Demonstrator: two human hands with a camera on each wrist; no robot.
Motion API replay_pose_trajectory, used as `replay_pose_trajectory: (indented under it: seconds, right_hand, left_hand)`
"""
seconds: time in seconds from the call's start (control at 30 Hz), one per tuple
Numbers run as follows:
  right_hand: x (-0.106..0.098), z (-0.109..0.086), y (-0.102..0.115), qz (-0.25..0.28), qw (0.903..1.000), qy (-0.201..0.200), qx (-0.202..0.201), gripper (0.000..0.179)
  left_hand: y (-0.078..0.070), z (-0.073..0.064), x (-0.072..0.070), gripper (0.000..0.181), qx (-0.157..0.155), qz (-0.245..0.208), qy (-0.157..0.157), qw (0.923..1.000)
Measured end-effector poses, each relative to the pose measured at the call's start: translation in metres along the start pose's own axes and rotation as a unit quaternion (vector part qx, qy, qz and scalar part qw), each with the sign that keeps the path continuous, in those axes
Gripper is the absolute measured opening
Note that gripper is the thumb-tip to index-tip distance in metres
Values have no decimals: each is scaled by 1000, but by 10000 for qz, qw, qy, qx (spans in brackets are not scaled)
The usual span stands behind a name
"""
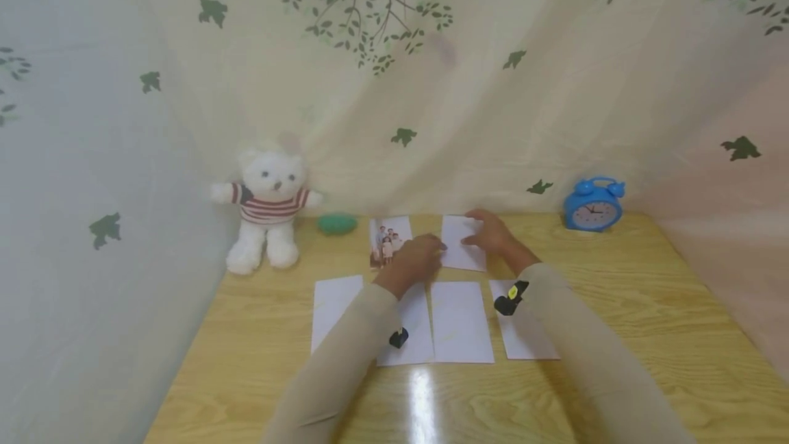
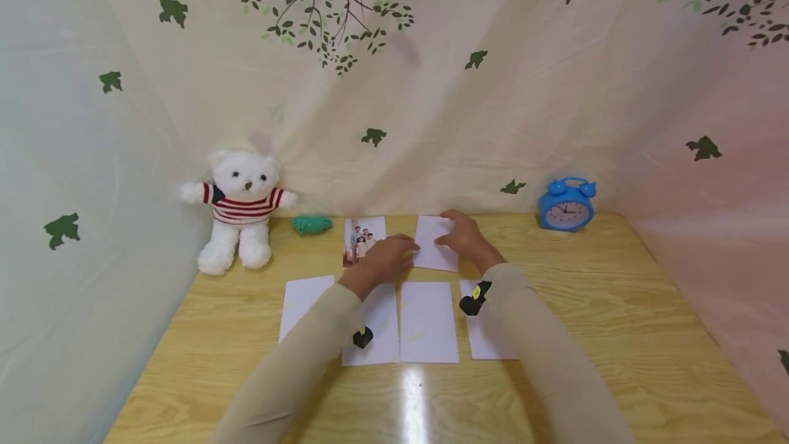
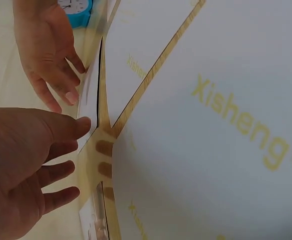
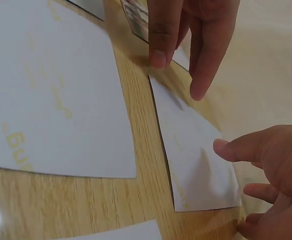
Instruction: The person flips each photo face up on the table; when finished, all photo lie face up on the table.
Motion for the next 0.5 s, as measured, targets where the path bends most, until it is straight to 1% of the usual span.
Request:
replay_pose_trajectory:
  seconds: [0.07, 0.17, 0.23, 0.3, 0.4, 0.5]
  right_hand:
    - [0, -1, -4, -92, 9999, 32, 94, 69]
    - [2, -2, -9, -143, 9994, 144, 284, 70]
    - [2, -3, -11, -143, 9987, 251, 426, 71]
    - [3, -4, -12, -159, 9978, 359, 541, 73]
    - [3, -4, -14, -222, 9968, 470, 614, 74]
    - [2, -3, -15, -275, 9963, 518, 625, 76]
  left_hand:
    - [0, 2, 2, 35, -41, 145, 40, 9999]
    - [1, 6, 6, 37, -154, 341, 187, 9991]
    - [1, 9, 9, 32, -205, 506, 302, 9981]
    - [1, 10, 11, 24, -187, 653, 407, 9969]
    - [-2, 10, 11, 19, -148, 829, 452, 9954]
    - [-3, 10, 10, 19, -126, 880, 420, 9952]
Point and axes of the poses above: each hand's wrist, its own z-axis towards the middle knuckle, its own x-axis out of the palm, y = z × x, the point moved 9 cm from there along z, towards the middle knuckle, and after that the axes turned 8 degrees about y, right-handed, at the moved point
